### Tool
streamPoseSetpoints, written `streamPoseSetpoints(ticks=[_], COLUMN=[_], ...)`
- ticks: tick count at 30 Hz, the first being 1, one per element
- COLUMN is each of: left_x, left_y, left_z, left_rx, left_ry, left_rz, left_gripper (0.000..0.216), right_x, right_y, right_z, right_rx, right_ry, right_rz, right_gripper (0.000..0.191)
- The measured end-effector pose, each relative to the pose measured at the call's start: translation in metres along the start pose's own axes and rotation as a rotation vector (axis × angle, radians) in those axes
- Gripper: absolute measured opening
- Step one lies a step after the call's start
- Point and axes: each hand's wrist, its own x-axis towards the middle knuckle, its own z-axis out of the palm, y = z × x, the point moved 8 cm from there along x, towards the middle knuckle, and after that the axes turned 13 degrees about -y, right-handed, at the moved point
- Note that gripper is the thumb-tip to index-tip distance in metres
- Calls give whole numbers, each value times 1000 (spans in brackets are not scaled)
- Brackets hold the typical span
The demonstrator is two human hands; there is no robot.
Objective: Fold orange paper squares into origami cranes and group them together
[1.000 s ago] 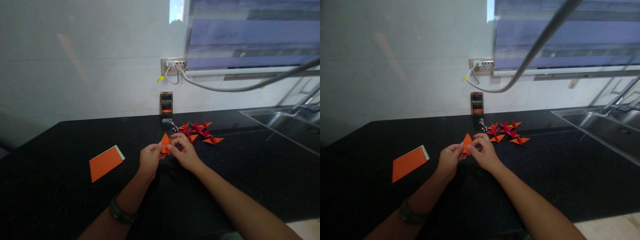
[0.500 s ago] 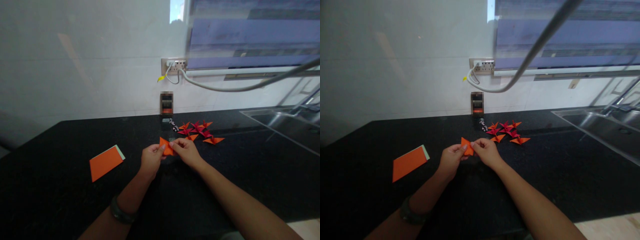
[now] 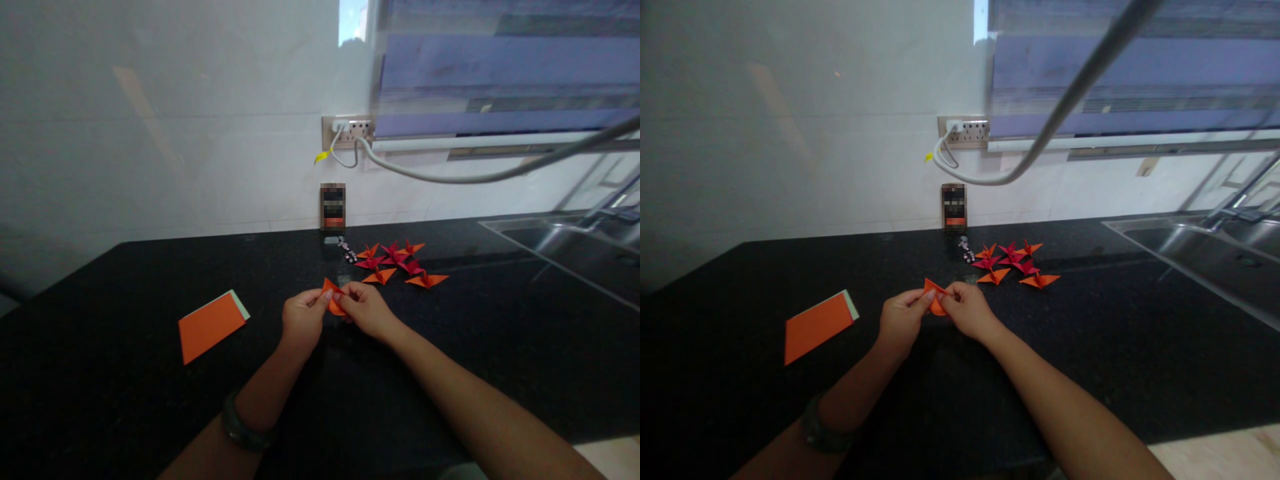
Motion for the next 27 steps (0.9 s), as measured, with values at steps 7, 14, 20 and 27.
streamPoseSetpoints(ticks=[7,14,20,27], left_x=[0,0,-2,1], left_y=[-1,0,2,-11], left_z=[-6,-12,-12,-15], left_rx=[-45,-38,-52,-209], left_ry=[65,132,137,164], left_rz=[-11,-8,17,-44], left_gripper=[21,25,23,26], right_x=[0,-1,-2,-6], right_y=[2,2,5,-9], right_z=[11,20,24,16], right_rx=[140,270,157,129], right_ry=[-82,-169,-234,-256], right_rz=[11,64,104,-24], right_gripper=[6,12,19,14])
